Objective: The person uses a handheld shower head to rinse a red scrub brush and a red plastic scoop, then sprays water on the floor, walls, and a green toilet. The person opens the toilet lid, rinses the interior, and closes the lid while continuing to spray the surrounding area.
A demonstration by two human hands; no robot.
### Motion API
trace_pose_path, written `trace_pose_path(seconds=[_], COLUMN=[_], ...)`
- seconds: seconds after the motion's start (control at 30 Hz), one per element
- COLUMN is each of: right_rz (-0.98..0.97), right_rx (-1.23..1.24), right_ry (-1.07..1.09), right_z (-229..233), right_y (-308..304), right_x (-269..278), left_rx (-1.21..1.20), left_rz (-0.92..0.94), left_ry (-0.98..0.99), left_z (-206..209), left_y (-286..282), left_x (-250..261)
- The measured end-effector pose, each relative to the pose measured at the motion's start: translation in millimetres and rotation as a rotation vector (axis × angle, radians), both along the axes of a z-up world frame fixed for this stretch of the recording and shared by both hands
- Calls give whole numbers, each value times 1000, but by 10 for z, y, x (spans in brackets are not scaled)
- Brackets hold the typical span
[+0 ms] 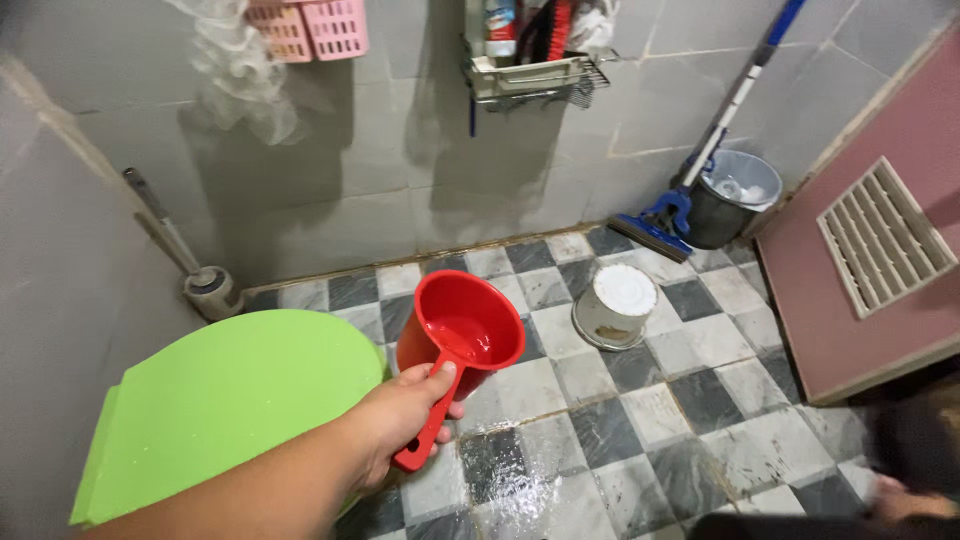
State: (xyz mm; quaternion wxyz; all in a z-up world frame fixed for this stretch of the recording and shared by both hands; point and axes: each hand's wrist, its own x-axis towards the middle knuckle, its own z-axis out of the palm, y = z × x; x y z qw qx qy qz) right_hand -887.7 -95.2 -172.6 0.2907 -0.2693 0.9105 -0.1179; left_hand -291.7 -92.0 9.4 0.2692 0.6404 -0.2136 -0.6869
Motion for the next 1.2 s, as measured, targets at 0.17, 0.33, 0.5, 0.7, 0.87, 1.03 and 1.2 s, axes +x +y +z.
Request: trace_pose_path(seconds=[0.17,0.33,0.5,0.7,0.87,1.03,1.2], right_rz=[389,500,657,499,519,532,466], right_rx=[-155,-70,-237,-289,-379,-388,-432], right_ry=[-25,-166,-297,-413,-438,-330,-362], right_z=[73,984,1861,2276,2446,2476,2474], right_y=[-404,-480,-535,-655,-757,-746,-731], right_x=[602,2064,2874,3079,3072,3118,3191], left_rx=[-62,-93,-112,-144,-183,-140,-271], left_rz=[-71,-24,87,174,180,213,89], left_ry=[-38,-43,-50,-59,-46,-141,-405], left_z=[-35,30,99,105,121,166,7], left_y=[-165,-306,-360,-286,-48,159,311], left_x=[-151,-318,-406,-226,-8,160,374])
